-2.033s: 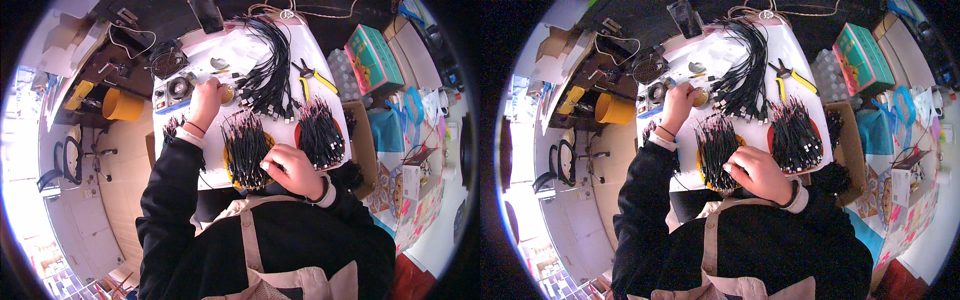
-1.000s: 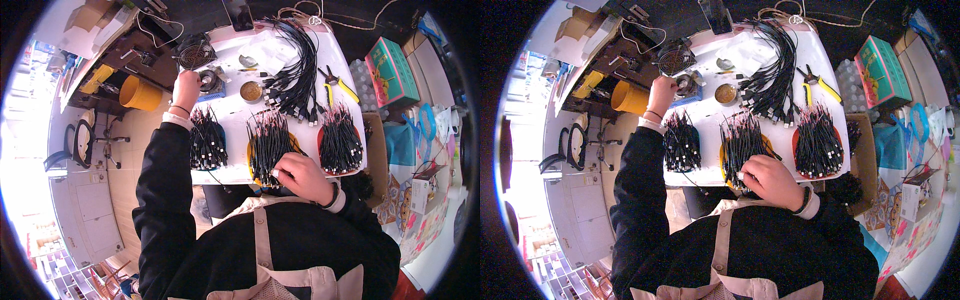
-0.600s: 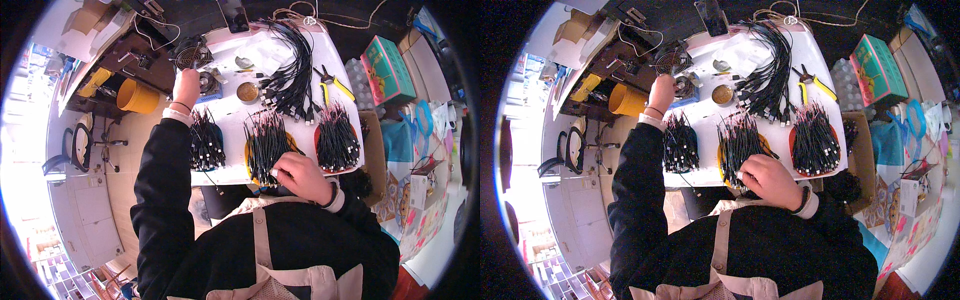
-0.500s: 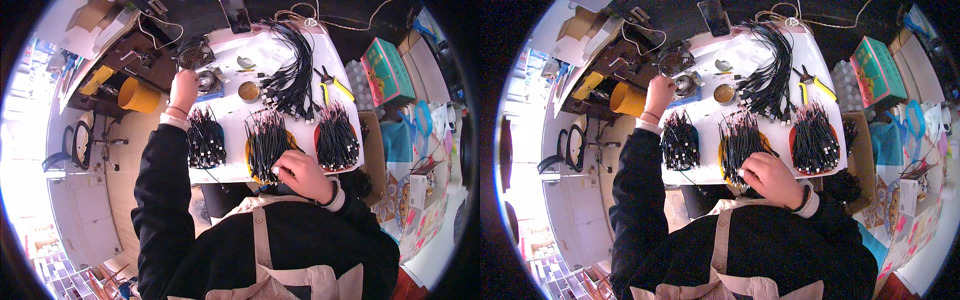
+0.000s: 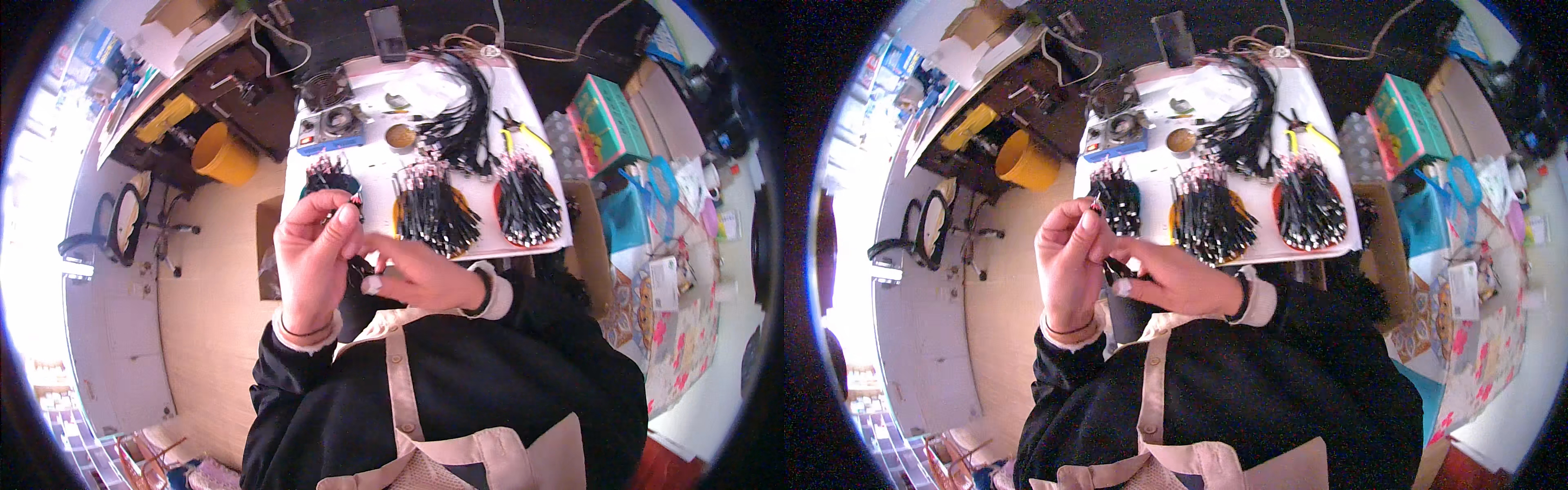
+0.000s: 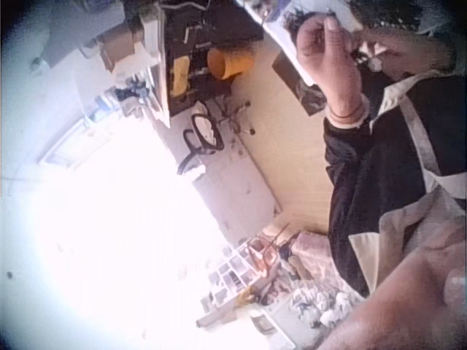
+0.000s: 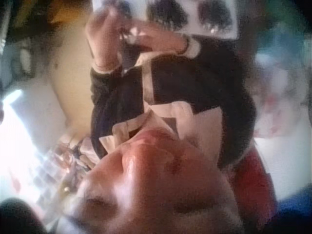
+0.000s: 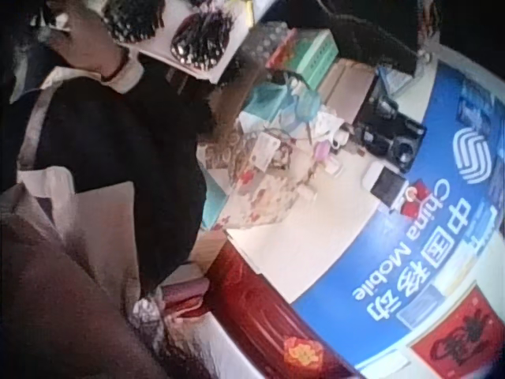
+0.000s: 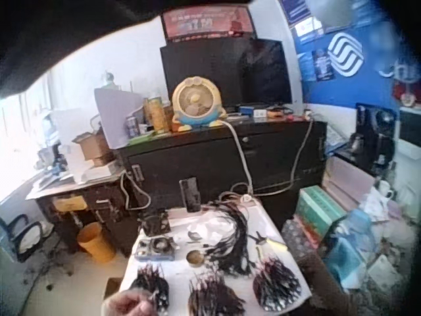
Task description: The person sits at a workbench and repeatedly picks up black wires and small white connectors, then joins them by hand. The person places the finished units into a blue tray on the table. The person occasionally reaches for a small container on the table.
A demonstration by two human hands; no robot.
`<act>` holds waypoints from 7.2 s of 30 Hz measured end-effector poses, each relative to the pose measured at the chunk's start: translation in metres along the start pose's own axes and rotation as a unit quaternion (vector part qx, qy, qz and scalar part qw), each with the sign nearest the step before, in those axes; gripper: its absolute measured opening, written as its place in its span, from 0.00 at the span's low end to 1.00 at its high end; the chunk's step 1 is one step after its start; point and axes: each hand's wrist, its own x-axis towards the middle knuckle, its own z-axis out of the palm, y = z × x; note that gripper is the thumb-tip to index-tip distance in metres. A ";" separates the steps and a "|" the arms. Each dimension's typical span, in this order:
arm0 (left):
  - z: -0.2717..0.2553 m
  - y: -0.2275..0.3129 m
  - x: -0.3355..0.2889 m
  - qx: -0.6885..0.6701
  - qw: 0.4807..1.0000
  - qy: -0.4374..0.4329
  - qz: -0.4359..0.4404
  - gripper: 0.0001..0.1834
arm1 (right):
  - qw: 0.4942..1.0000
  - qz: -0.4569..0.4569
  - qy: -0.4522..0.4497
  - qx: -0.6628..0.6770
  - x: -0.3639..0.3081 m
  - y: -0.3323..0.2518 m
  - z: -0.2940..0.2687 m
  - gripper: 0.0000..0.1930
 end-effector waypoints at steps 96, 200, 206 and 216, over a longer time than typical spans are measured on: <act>-0.022 -0.080 -0.013 -0.052 0.988 0.010 -0.146 0.09 | 0.934 0.250 0.257 -0.004 -0.049 0.021 -0.054 0.07; -0.007 -0.110 -0.073 -0.050 0.990 -0.044 -0.121 0.08 | 0.881 0.254 0.346 -0.200 -0.102 -0.010 -0.143 0.05; 0.013 -0.108 -0.067 -0.175 0.982 -0.009 -0.074 0.08 | 0.932 0.054 0.355 -0.052 -0.086 -0.012 -0.012 0.07; 0.010 -0.099 -0.073 -0.177 0.983 0.013 -0.053 0.09 | 0.940 0.037 0.327 -0.087 -0.073 -0.006 0.031 0.06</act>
